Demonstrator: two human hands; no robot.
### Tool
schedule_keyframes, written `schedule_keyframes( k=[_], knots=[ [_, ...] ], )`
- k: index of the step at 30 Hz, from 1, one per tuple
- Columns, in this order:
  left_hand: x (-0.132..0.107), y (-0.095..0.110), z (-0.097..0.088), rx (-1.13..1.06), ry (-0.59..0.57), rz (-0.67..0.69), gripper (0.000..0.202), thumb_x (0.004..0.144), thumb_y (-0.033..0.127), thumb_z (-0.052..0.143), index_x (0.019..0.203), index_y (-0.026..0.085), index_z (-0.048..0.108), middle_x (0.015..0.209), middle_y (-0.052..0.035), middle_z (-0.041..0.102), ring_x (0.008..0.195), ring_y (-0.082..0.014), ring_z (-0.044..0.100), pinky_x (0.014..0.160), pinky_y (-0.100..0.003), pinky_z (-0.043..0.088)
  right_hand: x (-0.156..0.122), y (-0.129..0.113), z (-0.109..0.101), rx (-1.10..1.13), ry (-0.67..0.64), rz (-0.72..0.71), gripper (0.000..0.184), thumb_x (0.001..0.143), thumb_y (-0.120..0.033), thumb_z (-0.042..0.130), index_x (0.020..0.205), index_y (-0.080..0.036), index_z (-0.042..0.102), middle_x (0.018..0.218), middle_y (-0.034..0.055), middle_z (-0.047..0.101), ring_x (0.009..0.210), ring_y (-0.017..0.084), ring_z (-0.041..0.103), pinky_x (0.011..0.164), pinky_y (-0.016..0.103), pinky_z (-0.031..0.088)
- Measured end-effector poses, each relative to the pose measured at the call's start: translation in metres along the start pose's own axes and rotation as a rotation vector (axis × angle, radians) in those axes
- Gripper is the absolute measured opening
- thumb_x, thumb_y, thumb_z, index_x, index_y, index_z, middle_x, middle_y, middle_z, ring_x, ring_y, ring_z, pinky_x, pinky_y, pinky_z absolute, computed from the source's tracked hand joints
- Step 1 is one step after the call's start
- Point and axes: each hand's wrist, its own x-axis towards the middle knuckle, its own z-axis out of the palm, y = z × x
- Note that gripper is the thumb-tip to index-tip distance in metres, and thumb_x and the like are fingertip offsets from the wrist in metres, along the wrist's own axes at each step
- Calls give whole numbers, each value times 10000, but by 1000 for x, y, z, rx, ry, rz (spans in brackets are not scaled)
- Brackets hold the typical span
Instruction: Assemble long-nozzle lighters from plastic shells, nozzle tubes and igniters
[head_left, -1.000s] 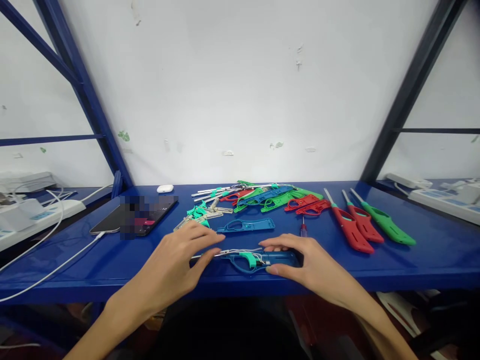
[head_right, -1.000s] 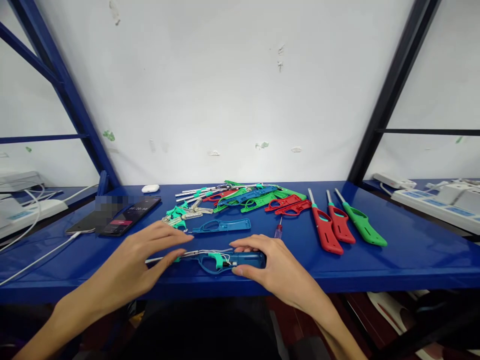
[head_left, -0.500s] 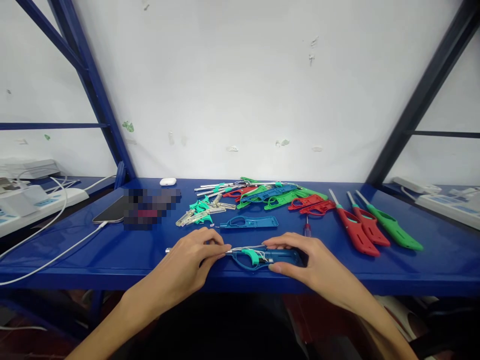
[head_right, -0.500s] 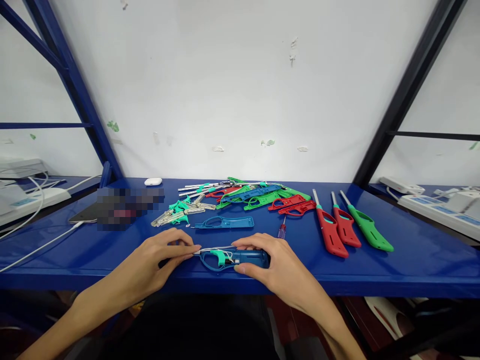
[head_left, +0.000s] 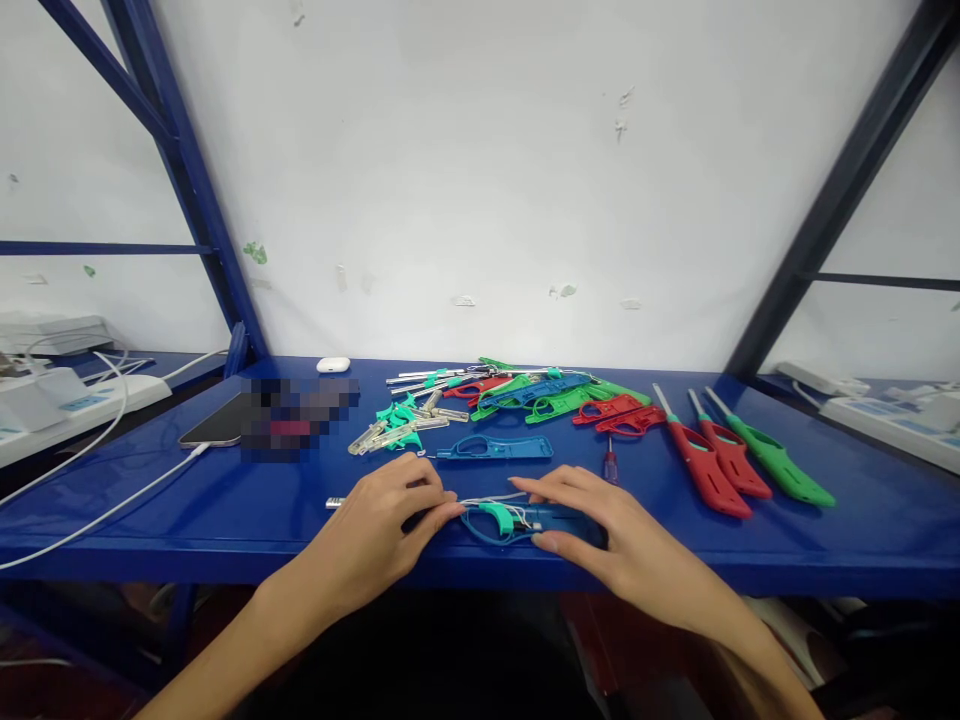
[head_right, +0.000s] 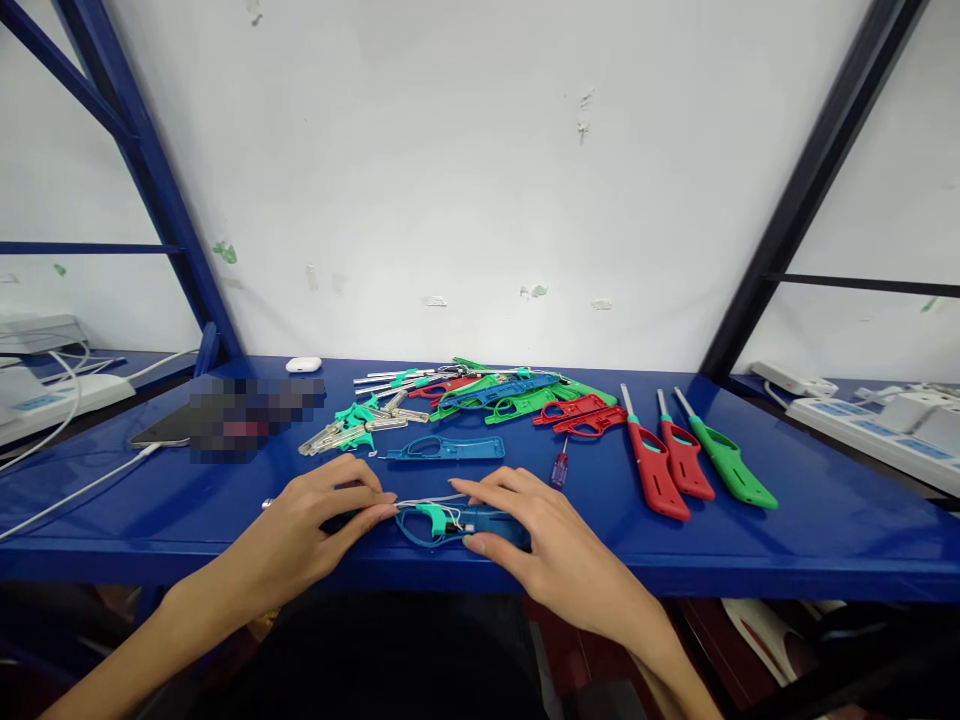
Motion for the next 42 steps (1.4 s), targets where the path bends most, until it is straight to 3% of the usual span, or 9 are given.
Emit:
schedule_keyframes(
  k=[5,7,11,16,28,34,37,42],
  knots=[
    [7,-4,2,-82,-20,-97,161,1020,231,646,942,215,786,927,-37,718,894,-200,655,786,-314,532,1,-8,-3,21,-9,-19,283,1033,-394,631,1311,-365,679,1261,15,671,1205,228,610,1066,374,451],
    [10,-3,0,-112,-55,-142,135,1006,196,663,1021,239,789,954,-23,721,909,-192,667,802,-304,538,2,-10,-3,30,-3,-27,228,1025,-363,651,1249,-346,692,1235,3,686,1186,218,614,1046,354,454],
    [13,0,0,-106,-126,-99,322,1033,112,577,1240,295,743,1078,-24,689,983,-180,649,862,-304,535,2,-10,-2,37,12,-32,211,1014,-327,679,1224,-351,684,1225,-24,697,1168,196,615,1033,333,449],
    [11,2,2,-100,-168,-46,422,1061,70,473,1278,328,727,1126,-31,655,1009,-180,593,873,-308,511,2,-8,-2,55,23,-33,203,1005,-319,695,1207,-343,689,1223,-24,703,1158,196,618,1031,331,444],
    [17,4,1,-216,-197,-160,316,1077,152,487,1142,295,762,1129,-13,654,1048,-183,598,909,-307,484,2,-2,2,51,23,-26,184,1013,-353,683,1196,-357,667,1228,-38,696,1161,195,609,1032,334,433],
    [18,-1,2,-271,-282,-187,277,1102,197,441,1196,299,682,1190,-3,627,1158,-177,567,1055,-325,420,1,-3,1,44,17,-25,180,1013,-361,682,1192,-359,666,1229,-41,695,1166,194,606,1046,339,424],
    [19,-4,3,-295,-322,-176,303,1111,210,409,1240,324,658,1214,-6,611,1155,-178,567,1039,-328,427,1,-3,0,48,20,-23,183,1010,-351,687,1192,-362,668,1222,-45,695,1159,190,607,1036,332,430],
    [21,-4,5,-304,-288,-182,309,1105,207,419,1203,341,680,1186,-3,604,1125,-181,572,1011,-328,433,2,-3,1,57,20,-26,184,1009,-331,689,1191,-357,672,1219,-42,696,1154,191,610,1032,332,431]
  ],
)
